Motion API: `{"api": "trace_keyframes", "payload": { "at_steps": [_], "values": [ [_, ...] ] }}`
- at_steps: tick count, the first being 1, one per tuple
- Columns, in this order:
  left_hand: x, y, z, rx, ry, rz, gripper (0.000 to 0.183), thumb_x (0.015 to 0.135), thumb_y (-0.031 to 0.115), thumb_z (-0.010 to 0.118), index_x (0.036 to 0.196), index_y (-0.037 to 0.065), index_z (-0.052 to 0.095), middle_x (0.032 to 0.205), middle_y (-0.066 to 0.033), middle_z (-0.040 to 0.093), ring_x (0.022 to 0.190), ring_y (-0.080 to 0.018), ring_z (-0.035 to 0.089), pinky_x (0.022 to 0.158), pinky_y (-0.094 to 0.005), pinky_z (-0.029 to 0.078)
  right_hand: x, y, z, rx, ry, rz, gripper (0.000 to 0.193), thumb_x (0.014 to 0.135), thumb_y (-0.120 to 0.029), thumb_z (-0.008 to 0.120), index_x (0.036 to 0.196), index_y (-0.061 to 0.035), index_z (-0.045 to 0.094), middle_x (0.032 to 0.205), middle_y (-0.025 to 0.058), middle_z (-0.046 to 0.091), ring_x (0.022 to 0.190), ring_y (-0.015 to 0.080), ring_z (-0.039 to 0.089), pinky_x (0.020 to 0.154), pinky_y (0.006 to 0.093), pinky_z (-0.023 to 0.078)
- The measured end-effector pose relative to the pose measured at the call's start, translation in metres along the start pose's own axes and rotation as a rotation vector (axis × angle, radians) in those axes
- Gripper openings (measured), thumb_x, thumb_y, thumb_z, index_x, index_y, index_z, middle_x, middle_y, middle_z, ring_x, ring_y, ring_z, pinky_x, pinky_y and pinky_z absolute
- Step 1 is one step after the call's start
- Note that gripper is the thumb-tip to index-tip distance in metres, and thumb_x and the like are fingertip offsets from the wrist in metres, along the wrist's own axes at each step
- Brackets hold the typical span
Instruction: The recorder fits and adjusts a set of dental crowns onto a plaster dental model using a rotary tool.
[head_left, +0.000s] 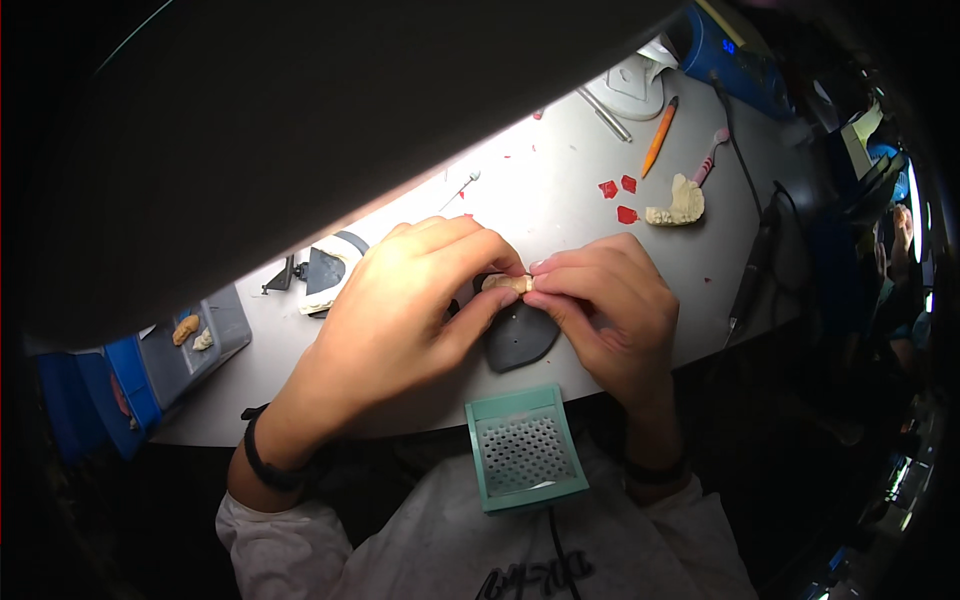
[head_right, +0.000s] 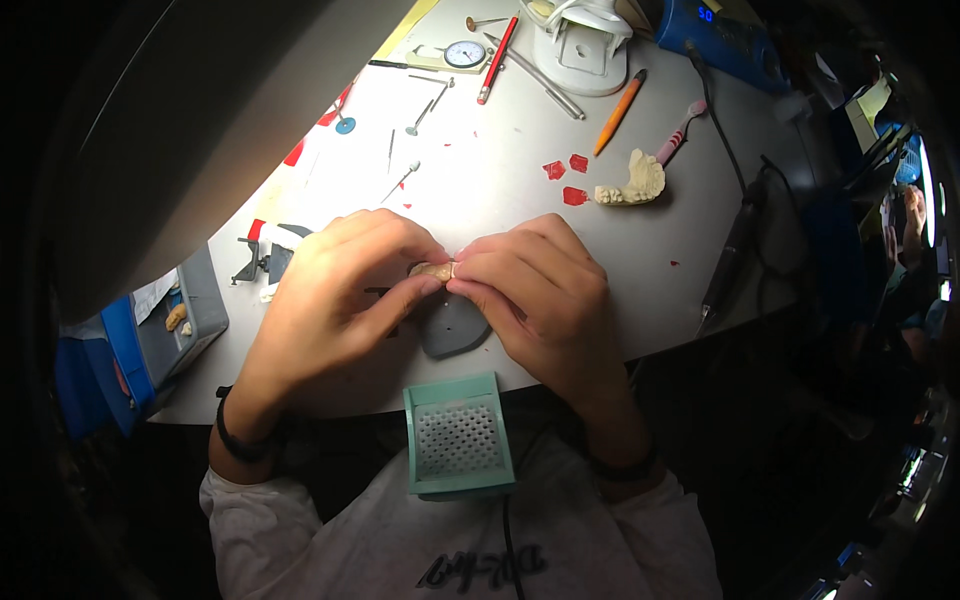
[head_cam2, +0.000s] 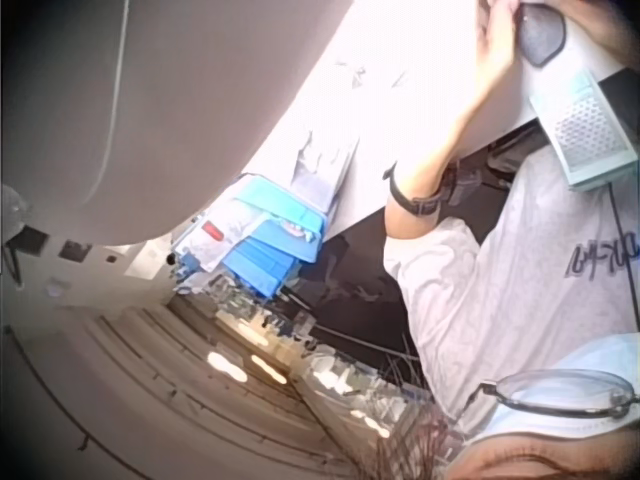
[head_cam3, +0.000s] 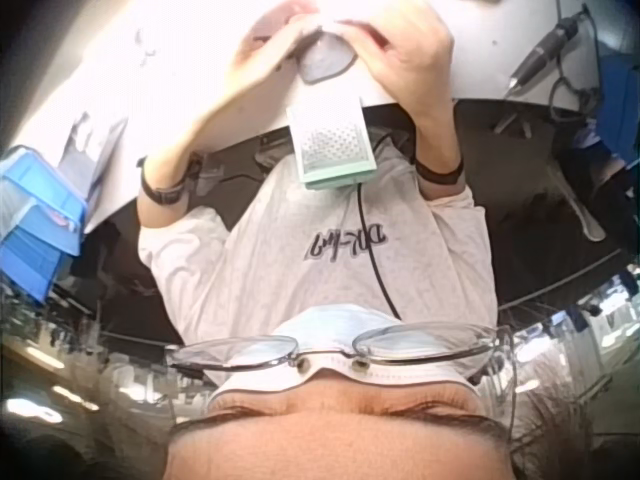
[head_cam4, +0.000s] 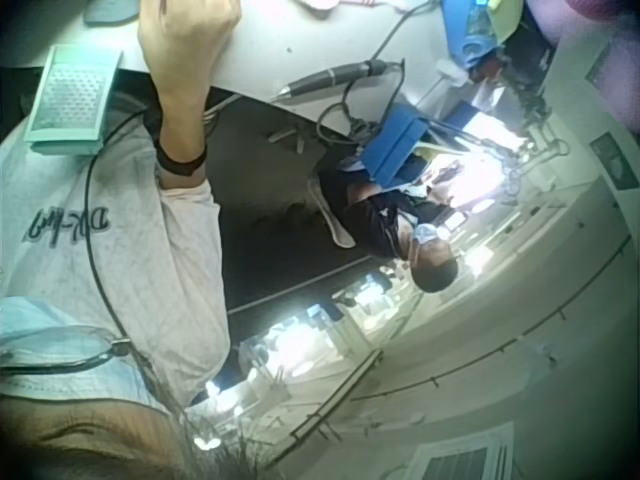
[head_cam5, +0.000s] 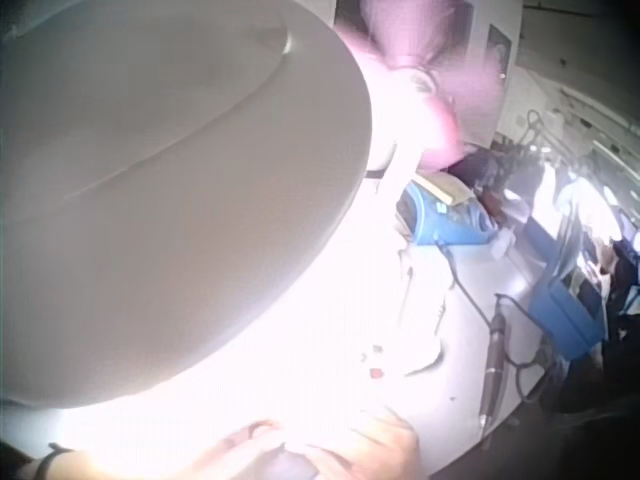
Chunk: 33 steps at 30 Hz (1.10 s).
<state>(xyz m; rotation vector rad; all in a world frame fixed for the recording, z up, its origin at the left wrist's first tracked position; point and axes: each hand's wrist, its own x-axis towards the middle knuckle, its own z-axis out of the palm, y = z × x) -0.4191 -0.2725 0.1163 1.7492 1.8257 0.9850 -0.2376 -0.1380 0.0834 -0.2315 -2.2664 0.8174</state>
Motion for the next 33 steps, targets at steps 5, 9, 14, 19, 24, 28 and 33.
{"api": "trace_keyframes", "payload": {
  "at_steps": [5, 9, 14, 19, 24, 28, 33],
  "values": [
    [0.001, 0.001, 0.000, 0.102, 0.059, 0.068, 0.015, 0.089, 0.011, 0.077, 0.098, 0.004, 0.068, 0.088, -0.0096, 0.066, 0.087, -0.0310, 0.065, 0.080, -0.0420, 0.052, -0.001, -0.001, -0.001, 0.005, 0.074, 0.027, 0.020, 0.077, 0.004, 0.085, 0.093, -0.0044, 0.074, 0.093, 0.0071, 0.075, 0.083, 0.0257, 0.066, 0.073, 0.0362, 0.055],
    [0.000, 0.005, -0.002, 0.084, 0.034, 0.042, 0.016, 0.089, 0.010, 0.078, 0.100, 0.003, 0.068, 0.089, -0.0104, 0.067, 0.087, -0.0313, 0.065, 0.081, -0.0424, 0.052, -0.001, -0.001, -0.002, 0.002, 0.076, 0.008, 0.020, 0.078, 0.004, 0.083, 0.093, -0.0044, 0.075, 0.094, 0.0069, 0.075, 0.084, 0.0256, 0.067, 0.073, 0.0359, 0.055],
    [0.001, 0.006, -0.005, 0.024, 0.012, -0.026, 0.017, 0.088, 0.008, 0.079, 0.101, 0.003, 0.069, 0.090, -0.0133, 0.068, 0.086, -0.0315, 0.066, 0.076, -0.0419, 0.053, -0.001, -0.002, -0.002, 0.027, 0.056, 0.018, 0.019, 0.078, 0.004, 0.083, 0.093, -0.0049, 0.074, 0.094, 0.0061, 0.075, 0.084, 0.0256, 0.067, 0.074, 0.0358, 0.055],
    [0.001, 0.005, -0.003, -0.153, 0.016, -0.185, 0.016, 0.086, 0.006, 0.080, 0.096, 0.001, 0.069, 0.090, -0.0127, 0.070, 0.086, -0.0304, 0.067, 0.074, -0.0403, 0.053, -0.001, -0.001, -0.002, 0.017, 0.043, 0.010, 0.018, 0.078, 0.003, 0.083, 0.092, -0.0046, 0.073, 0.094, 0.0058, 0.075, 0.084, 0.0257, 0.066, 0.073, 0.0359, 0.055],
    [0.000, 0.001, -0.003, -0.066, -0.018, -0.205, 0.020, 0.085, 0.006, 0.085, 0.092, 0.000, 0.067, 0.095, -0.0093, 0.074, 0.092, -0.0266, 0.066, 0.084, -0.0345, 0.048, -0.004, 0.000, 0.001, 0.025, 0.051, 0.018, 0.018, 0.078, 0.003, 0.083, 0.092, -0.0043, 0.073, 0.094, 0.0055, 0.074, 0.083, 0.0257, 0.065, 0.073, 0.0360, 0.055],
    [0.003, -0.004, -0.002, -0.010, 0.012, -0.073, 0.020, 0.084, 0.006, 0.083, 0.093, 0.001, 0.066, 0.094, -0.0105, 0.070, 0.092, -0.0301, 0.063, 0.084, -0.0382, 0.048, -0.002, 0.000, 0.002, 0.031, 0.045, 0.009, 0.018, 0.078, 0.003, 0.083, 0.090, -0.0047, 0.074, 0.093, 0.0051, 0.075, 0.083, 0.0248, 0.065, 0.072, 0.0356, 0.054],
    [0.001, -0.002, -0.001, 0.052, 0.067, 0.057, 0.023, 0.085, 0.008, 0.082, 0.100, 0.004, 0.066, 0.093, -0.0107, 0.068, 0.091, -0.0306, 0.063, 0.081, -0.0395, 0.052, 0.001, -0.001, 0.003, -0.007, 0.029, -0.032, 0.021, 0.077, 0.005, 0.086, 0.093, -0.0043, 0.076, 0.093, 0.0071, 0.078, 0.082, 0.0220, 0.065, 0.070, 0.0321, 0.053]
  ]
}}
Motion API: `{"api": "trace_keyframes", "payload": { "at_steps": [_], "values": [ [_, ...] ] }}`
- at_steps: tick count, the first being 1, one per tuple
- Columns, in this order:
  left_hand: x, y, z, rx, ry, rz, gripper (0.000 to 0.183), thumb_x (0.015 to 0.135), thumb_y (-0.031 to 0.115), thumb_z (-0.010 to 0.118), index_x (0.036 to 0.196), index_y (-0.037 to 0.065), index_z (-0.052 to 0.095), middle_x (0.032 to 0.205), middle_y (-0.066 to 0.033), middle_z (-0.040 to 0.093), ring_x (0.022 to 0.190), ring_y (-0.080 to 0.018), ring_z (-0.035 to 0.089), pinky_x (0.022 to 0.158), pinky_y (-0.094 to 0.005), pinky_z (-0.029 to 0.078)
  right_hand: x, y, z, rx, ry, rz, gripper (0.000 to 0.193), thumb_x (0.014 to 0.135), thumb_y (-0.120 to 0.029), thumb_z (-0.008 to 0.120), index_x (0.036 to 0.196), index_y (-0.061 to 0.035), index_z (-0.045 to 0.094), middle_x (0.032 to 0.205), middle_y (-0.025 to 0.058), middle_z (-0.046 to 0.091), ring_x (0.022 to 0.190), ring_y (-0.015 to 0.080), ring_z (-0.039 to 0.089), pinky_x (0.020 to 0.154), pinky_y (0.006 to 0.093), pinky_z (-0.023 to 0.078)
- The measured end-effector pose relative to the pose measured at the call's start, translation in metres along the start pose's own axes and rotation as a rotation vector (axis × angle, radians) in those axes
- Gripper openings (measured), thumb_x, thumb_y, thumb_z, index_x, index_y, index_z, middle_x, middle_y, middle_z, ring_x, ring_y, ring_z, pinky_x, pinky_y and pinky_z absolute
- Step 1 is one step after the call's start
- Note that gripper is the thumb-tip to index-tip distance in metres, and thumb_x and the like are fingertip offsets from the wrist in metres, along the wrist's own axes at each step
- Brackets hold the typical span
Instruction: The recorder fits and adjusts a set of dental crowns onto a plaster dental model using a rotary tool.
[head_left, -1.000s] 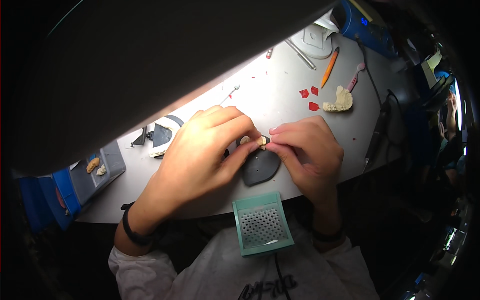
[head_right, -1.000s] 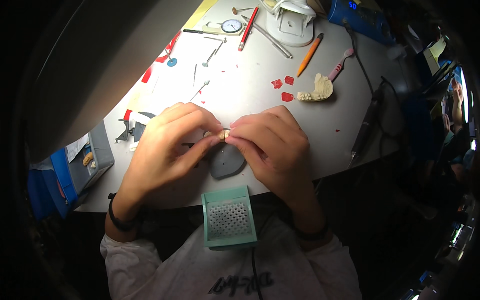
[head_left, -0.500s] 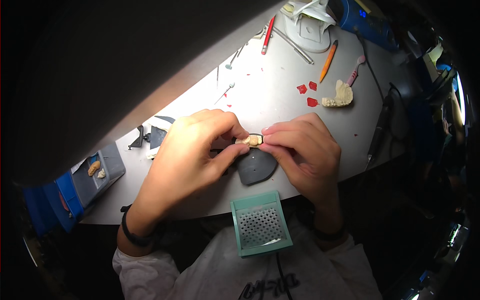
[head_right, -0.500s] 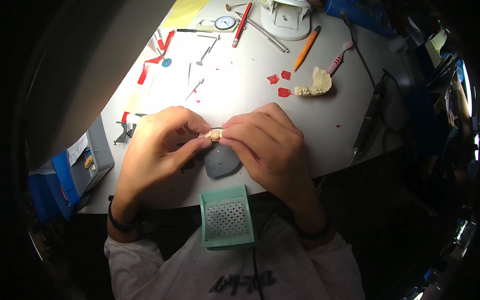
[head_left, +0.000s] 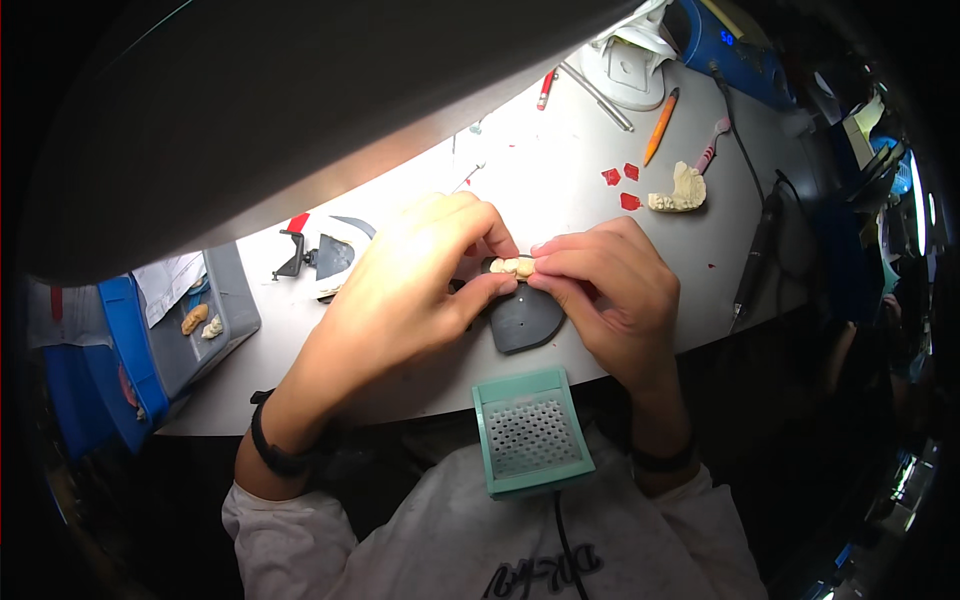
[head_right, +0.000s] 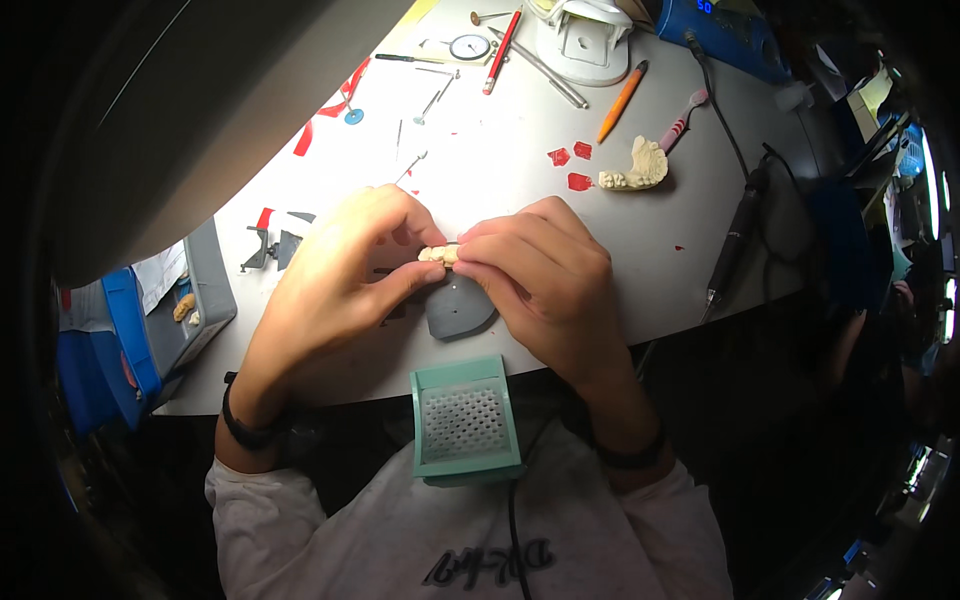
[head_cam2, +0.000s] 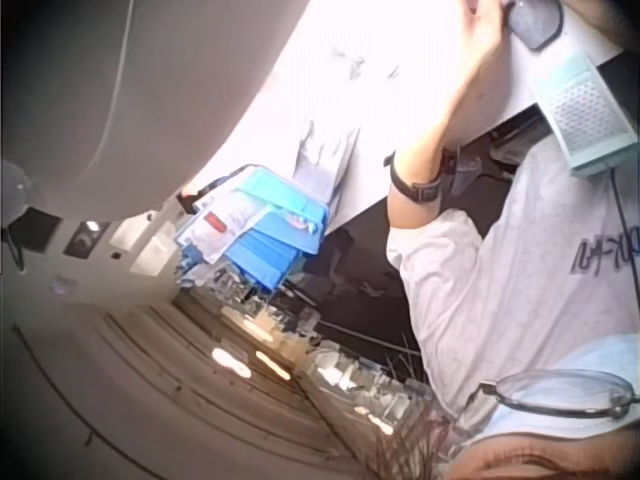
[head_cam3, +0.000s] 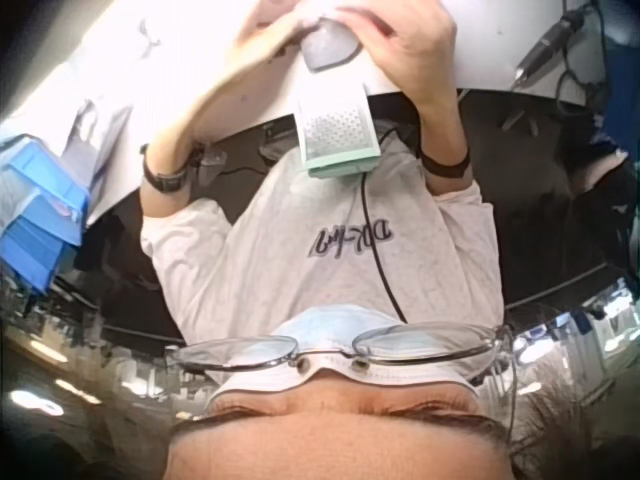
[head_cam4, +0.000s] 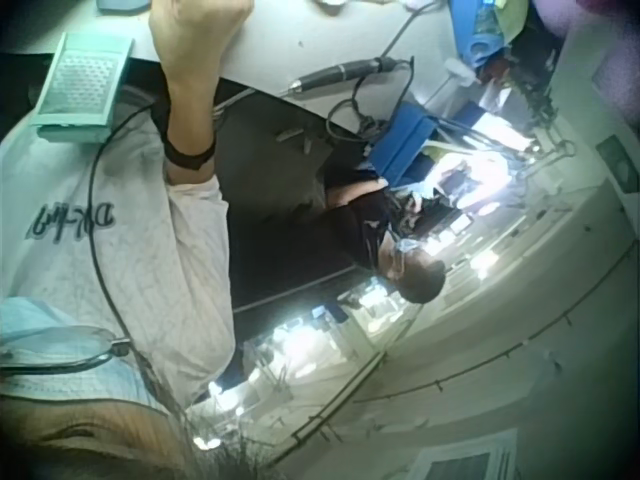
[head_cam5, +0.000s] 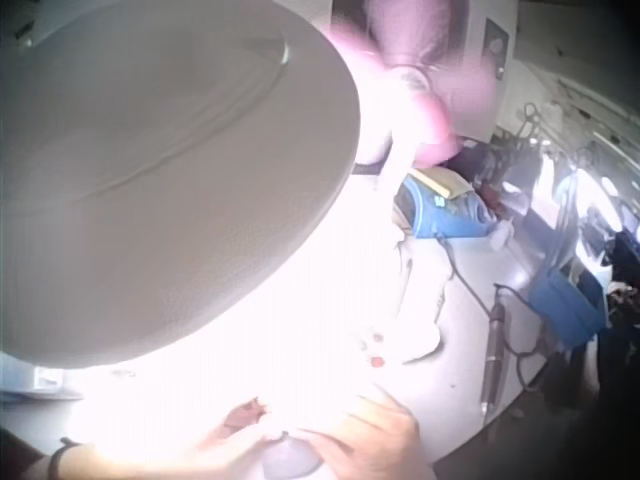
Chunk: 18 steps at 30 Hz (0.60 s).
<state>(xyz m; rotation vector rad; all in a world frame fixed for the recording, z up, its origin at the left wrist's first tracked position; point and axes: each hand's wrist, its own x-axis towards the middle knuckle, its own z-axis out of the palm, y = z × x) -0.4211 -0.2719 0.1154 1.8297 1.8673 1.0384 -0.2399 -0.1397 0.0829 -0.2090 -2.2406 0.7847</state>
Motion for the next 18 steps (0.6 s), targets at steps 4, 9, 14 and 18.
{"api": "trace_keyframes", "payload": {
  "at_steps": [4, 9, 14, 18],
  "values": [
    [-0.0021, 0.0037, 0.0003, -0.200, -0.075, -0.204, 0.025, 0.089, 0.012, 0.082, 0.106, 0.004, 0.066, 0.095, -0.0105, 0.069, 0.091, -0.0260, 0.067, 0.078, -0.0366, 0.055, -0.0025, -0.0006, -0.0018, 0.002, -0.007, 0.012, 0.018, 0.077, 0.002, 0.083, 0.093, -0.0054, 0.076, 0.094, 0.0042, 0.076, 0.082, 0.0239, 0.065, 0.072, 0.0348, 0.054],
    [0.0002, 0.0040, 0.0057, -0.185, -0.012, -0.136, 0.020, 0.091, 0.012, 0.080, 0.103, 0.003, 0.067, 0.095, -0.0109, 0.069, 0.086, -0.0256, 0.069, 0.076, -0.0357, 0.056, -0.0031, 0.0005, -0.0002, 0.011, -0.016, 0.030, 0.019, 0.078, 0.003, 0.082, 0.094, -0.0057, 0.077, 0.095, 0.0041, 0.076, 0.083, 0.0244, 0.065, 0.072, 0.0350, 0.055],
    [-0.0024, 0.0056, 0.0073, -0.221, -0.005, -0.231, 0.018, 0.090, 0.010, 0.083, 0.103, 0.004, 0.072, 0.095, -0.0061, 0.074, 0.086, -0.0193, 0.068, 0.081, -0.0331, 0.053, -0.0051, -0.0017, 0.0006, 0.038, -0.004, 0.098, 0.019, 0.079, 0.002, 0.082, 0.095, -0.0060, 0.075, 0.093, 0.0039, 0.075, 0.082, 0.0249, 0.065, 0.071, 0.0352, 0.054],
    [-0.0003, 0.0061, 0.0065, -0.212, -0.013, -0.208, 0.017, 0.090, 0.009, 0.082, 0.103, 0.003, 0.073, 0.095, -0.0062, 0.074, 0.084, -0.0192, 0.067, 0.079, -0.0323, 0.053, -0.0051, 0.0000, -0.0018, 0.078, -0.008, 0.142, 0.018, 0.080, 0.002, 0.082, 0.094, -0.0058, 0.074, 0.093, 0.0045, 0.074, 0.083, 0.0253, 0.064, 0.072, 0.0357, 0.054]
  ]
}}
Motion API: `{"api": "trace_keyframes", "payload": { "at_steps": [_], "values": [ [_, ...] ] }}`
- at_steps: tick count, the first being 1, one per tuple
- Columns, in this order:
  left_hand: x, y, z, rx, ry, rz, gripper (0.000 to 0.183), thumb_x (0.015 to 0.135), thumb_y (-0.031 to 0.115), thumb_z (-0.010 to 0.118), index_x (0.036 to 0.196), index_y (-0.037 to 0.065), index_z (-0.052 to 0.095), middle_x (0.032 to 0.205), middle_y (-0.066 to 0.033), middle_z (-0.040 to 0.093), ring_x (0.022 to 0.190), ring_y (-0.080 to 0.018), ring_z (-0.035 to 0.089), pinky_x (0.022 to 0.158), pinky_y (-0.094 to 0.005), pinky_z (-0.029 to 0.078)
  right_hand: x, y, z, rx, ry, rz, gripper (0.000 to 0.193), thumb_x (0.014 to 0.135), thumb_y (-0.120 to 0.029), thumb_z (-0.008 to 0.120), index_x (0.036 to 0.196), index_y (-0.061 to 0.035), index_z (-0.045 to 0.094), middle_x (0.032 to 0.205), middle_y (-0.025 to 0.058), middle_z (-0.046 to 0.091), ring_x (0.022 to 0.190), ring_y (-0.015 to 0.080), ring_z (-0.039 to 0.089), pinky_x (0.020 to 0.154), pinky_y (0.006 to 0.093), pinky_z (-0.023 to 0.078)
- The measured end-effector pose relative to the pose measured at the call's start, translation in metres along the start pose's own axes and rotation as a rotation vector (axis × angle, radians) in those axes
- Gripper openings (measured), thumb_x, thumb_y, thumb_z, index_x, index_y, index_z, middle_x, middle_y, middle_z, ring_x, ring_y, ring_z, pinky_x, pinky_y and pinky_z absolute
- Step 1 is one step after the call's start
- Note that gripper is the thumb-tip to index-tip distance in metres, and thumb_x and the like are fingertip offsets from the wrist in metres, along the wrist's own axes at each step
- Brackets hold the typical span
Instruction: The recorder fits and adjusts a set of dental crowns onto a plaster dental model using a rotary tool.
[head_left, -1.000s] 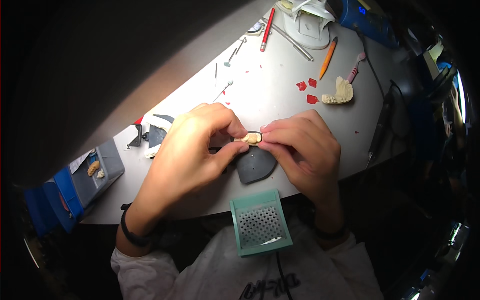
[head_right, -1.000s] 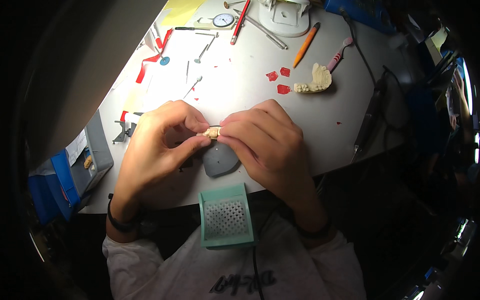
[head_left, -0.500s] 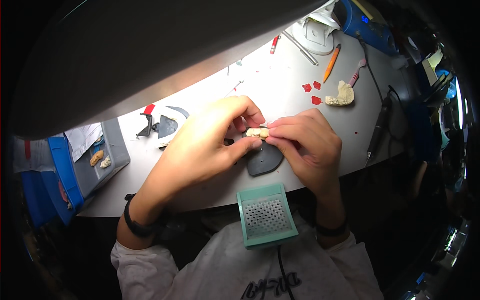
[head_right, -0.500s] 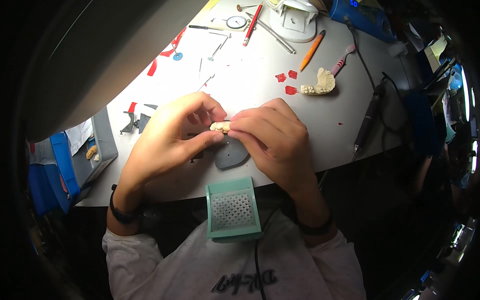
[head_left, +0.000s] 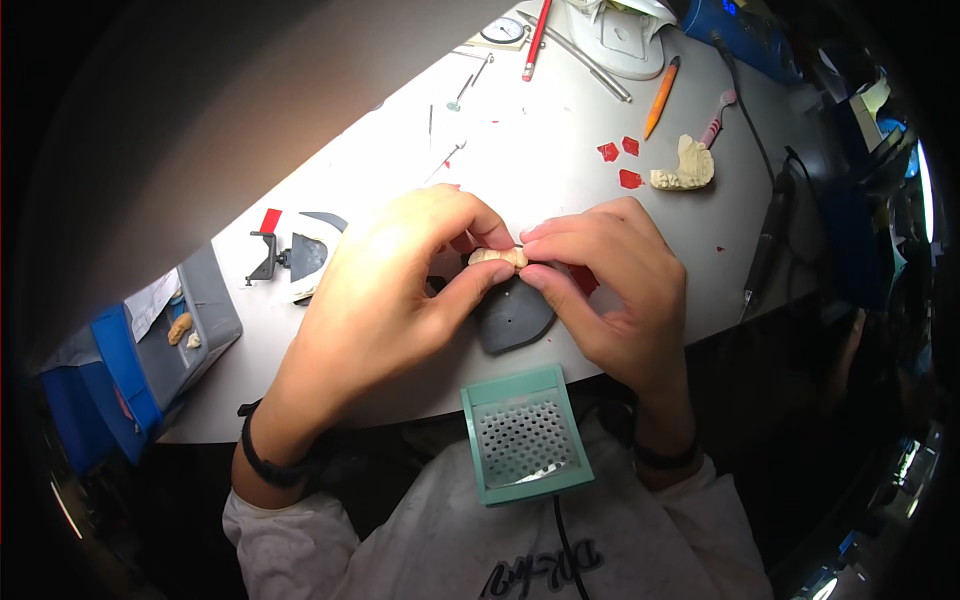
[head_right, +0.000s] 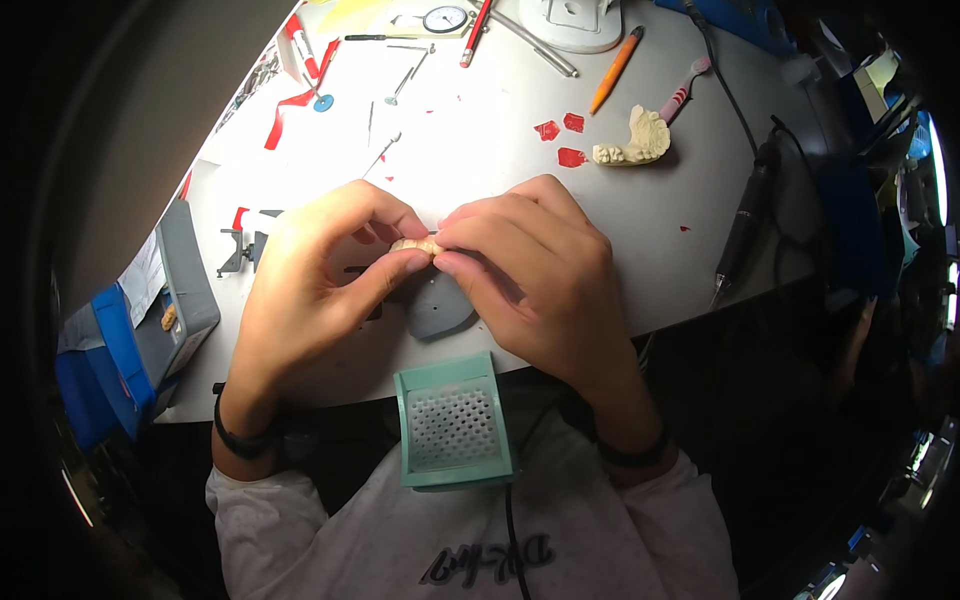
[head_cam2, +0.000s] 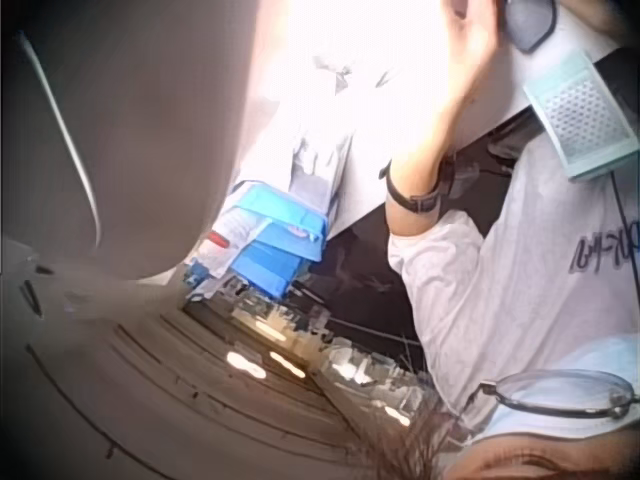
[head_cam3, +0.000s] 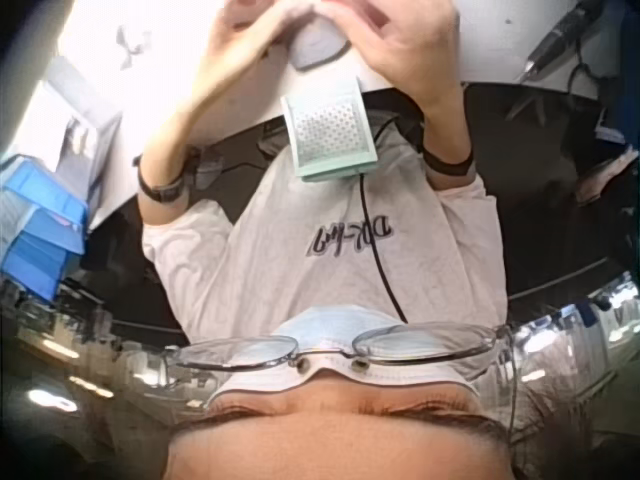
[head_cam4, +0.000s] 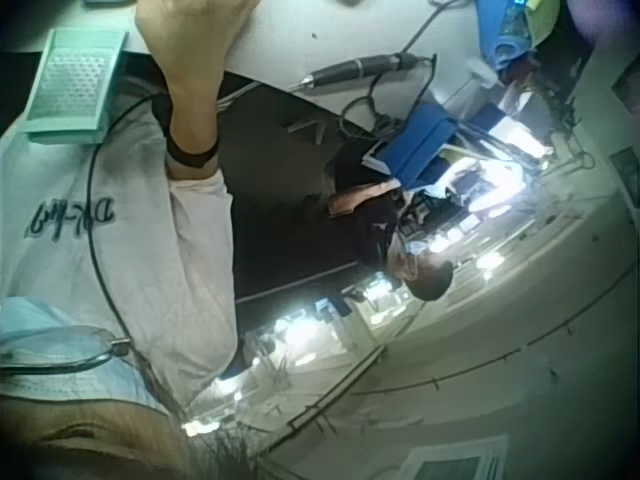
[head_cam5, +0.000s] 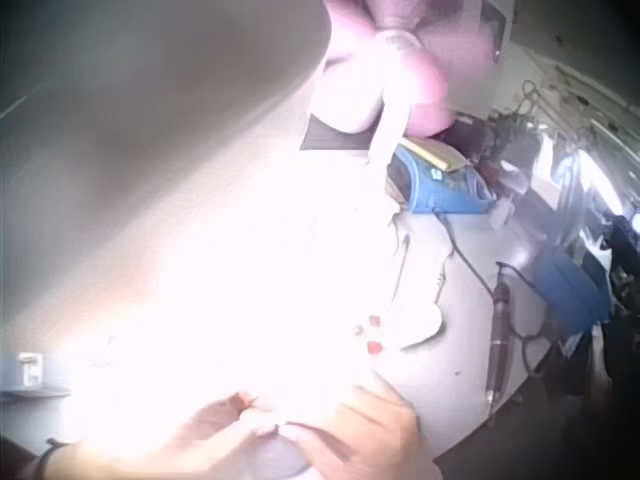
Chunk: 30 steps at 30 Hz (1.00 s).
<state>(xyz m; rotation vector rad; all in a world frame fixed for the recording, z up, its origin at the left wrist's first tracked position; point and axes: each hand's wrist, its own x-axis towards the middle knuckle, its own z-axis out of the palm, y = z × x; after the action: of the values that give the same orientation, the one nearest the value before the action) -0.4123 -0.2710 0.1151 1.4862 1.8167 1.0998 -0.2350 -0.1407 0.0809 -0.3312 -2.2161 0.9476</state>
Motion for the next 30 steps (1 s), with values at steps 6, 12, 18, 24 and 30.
{"api": "trace_keyframes", "payload": {
  "at_steps": [6, 12, 18, 24, 30],
  "values": [
    [0.0015, 0.0021, 0.0004, 0.007, -0.008, -0.009, 0.017, 0.089, 0.009, 0.082, 0.101, 0.002, 0.072, 0.092, -0.0066, 0.073, 0.083, -0.0194, 0.066, 0.079, -0.0319, 0.052, 0.0028, 0.0026, 0.0021, -0.029, -0.004, -0.040, 0.016, 0.080, 0.001, 0.080, 0.092, -0.0061, 0.072, 0.094, 0.0050, 0.071, 0.086, 0.0269, 0.063, 0.074, 0.0364, 0.053],
    [0.0024, 0.0008, 0.0006, 0.036, -0.003, 0.019, 0.017, 0.089, 0.008, 0.082, 0.100, 0.000, 0.071, 0.091, -0.0075, 0.072, 0.083, -0.0204, 0.066, 0.079, -0.0319, 0.052, 0.0044, 0.0027, 0.0005, -0.072, -0.041, -0.030, 0.012, 0.081, -0.004, 0.078, 0.090, -0.0075, 0.070, 0.093, 0.0050, 0.069, 0.093, 0.0300, 0.061, 0.081, 0.0394, 0.052],
    [0.0026, 0.0014, 0.0012, 0.048, -0.007, 0.019, 0.017, 0.089, 0.008, 0.081, 0.100, 0.000, 0.071, 0.091, -0.0075, 0.072, 0.083, -0.0206, 0.066, 0.079, -0.0318, 0.051, 0.0042, 0.0014, 0.0001, -0.110, -0.052, 0.004, 0.012, 0.080, -0.008, 0.078, 0.089, -0.0087, 0.070, 0.091, 0.0047, 0.067, 0.096, 0.0303, 0.060, 0.083, 0.0404, 0.050],
    [0.0020, 0.0039, 0.0004, 0.092, -0.019, 0.022, 0.018, 0.089, 0.010, 0.081, 0.101, 0.001, 0.070, 0.095, -0.0063, 0.071, 0.088, -0.0195, 0.063, 0.083, -0.0319, 0.049, 0.0022, 0.0035, 0.0022, -0.129, -0.045, -0.012, 0.012, 0.081, -0.009, 0.079, 0.091, -0.0113, 0.071, 0.096, 0.0022, 0.067, 0.100, 0.0289, 0.059, 0.086, 0.0407, 0.048],
    [0.0013, 0.0027, 0.0013, 0.102, -0.019, 0.054, 0.018, 0.091, 0.008, 0.078, 0.105, 0.001, 0.070, 0.099, -0.0057, 0.070, 0.089, -0.0194, 0.061, 0.082, -0.0318, 0.048, 0.0008, 0.0056, 0.0004, -0.094, -0.034, -0.033, 0.011, 0.084, -0.007, 0.076, 0.094, -0.0110, 0.072, 0.098, 0.0031, 0.066, 0.099, 0.0288, 0.058, 0.087, 0.0410, 0.048]
  ]
}}
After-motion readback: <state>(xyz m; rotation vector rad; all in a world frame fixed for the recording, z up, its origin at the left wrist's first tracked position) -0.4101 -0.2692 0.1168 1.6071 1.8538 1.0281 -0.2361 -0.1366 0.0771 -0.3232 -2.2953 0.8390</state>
